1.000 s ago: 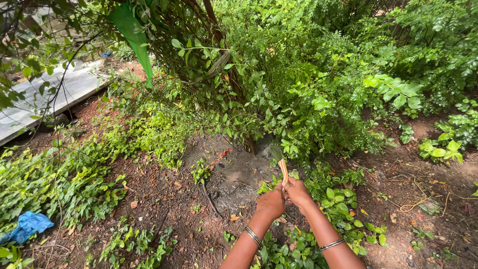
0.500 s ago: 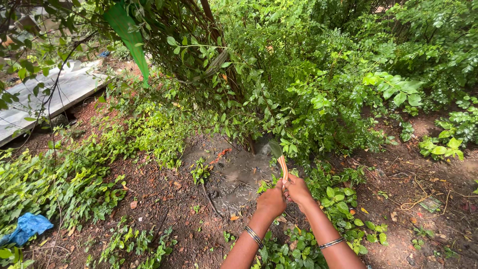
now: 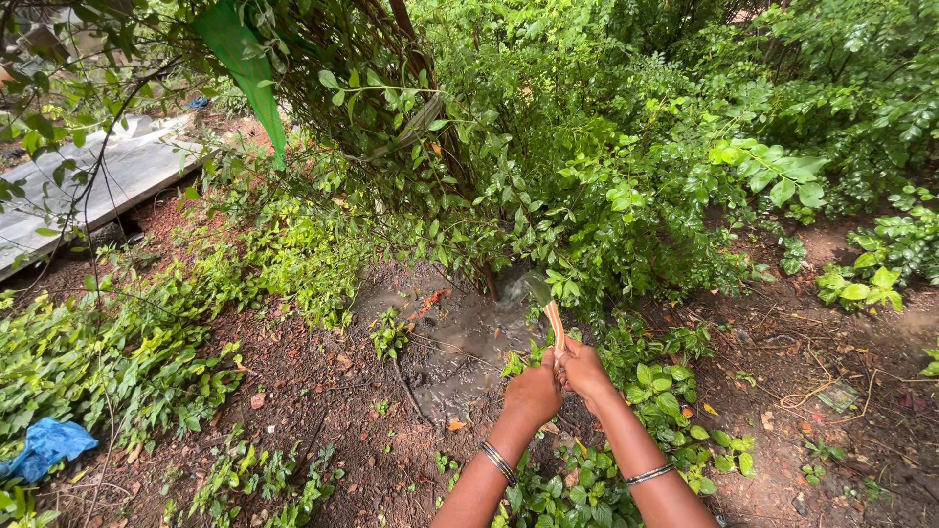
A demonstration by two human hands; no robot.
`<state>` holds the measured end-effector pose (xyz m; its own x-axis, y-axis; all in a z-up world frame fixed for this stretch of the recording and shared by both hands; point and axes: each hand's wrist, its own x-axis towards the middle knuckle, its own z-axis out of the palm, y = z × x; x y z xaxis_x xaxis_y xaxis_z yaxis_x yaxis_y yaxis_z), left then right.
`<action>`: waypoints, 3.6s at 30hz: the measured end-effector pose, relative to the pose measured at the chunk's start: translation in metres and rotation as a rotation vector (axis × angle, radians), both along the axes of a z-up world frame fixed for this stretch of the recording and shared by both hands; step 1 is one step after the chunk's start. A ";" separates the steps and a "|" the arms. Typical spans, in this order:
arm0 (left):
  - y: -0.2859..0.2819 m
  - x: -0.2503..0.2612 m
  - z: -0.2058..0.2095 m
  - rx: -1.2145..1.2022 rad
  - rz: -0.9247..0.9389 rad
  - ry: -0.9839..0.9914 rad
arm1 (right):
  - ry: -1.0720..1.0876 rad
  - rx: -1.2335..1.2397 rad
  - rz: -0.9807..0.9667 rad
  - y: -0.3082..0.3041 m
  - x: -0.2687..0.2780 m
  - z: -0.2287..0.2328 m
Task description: The person waters plants in a garden area using a hose and then adjusts the hose by hand.
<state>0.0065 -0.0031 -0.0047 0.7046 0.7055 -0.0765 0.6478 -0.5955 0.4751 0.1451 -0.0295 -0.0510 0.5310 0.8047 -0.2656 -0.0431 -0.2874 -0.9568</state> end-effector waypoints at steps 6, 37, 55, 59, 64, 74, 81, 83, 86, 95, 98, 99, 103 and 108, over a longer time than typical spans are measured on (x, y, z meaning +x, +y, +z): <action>0.000 0.000 -0.002 0.015 -0.002 -0.018 | -0.002 0.009 0.005 -0.001 0.000 0.000; -0.006 0.003 0.002 0.017 0.014 -0.036 | 0.002 0.013 -0.024 0.001 0.004 -0.004; -0.009 0.003 0.006 0.033 0.024 -0.053 | 0.014 0.001 -0.052 -0.007 -0.008 0.016; -0.008 0.001 0.007 0.028 0.031 -0.040 | 0.007 0.008 -0.030 -0.005 -0.010 0.016; -0.005 0.002 0.008 0.002 0.038 -0.017 | -0.002 0.001 -0.028 -0.002 -0.008 0.012; 0.002 -0.009 0.010 -0.046 0.032 -0.050 | 0.036 0.065 0.029 0.007 -0.006 -0.007; 0.003 -0.019 0.015 -0.061 0.037 -0.074 | -0.054 0.072 0.068 0.003 -0.014 0.002; 0.004 -0.023 0.021 -0.071 0.045 -0.069 | -0.057 0.040 0.048 0.002 -0.019 0.006; 0.003 -0.030 0.025 -0.071 0.040 -0.075 | -0.065 0.027 0.056 0.001 -0.022 0.009; 0.036 -0.029 0.035 -0.175 -0.033 -0.187 | -0.036 0.037 0.026 0.023 -0.006 0.019; 0.037 -0.032 0.041 -0.130 -0.061 -0.351 | -0.021 0.099 0.011 0.026 -0.010 0.029; 0.032 -0.036 0.040 -0.207 0.025 -0.327 | -0.021 0.092 0.009 0.024 -0.014 0.028; 0.021 -0.053 0.029 -0.074 0.120 -0.418 | 0.038 0.210 0.005 0.016 -0.034 0.018; -0.005 -0.068 0.013 -0.047 0.205 -0.507 | 0.102 0.286 -0.002 -0.005 -0.060 0.010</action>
<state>-0.0611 -0.0086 0.0079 0.5103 0.8360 0.2017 0.4314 -0.4518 0.7809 0.0847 -0.0341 -0.0412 0.5146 0.8537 -0.0804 -0.1435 -0.0067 -0.9896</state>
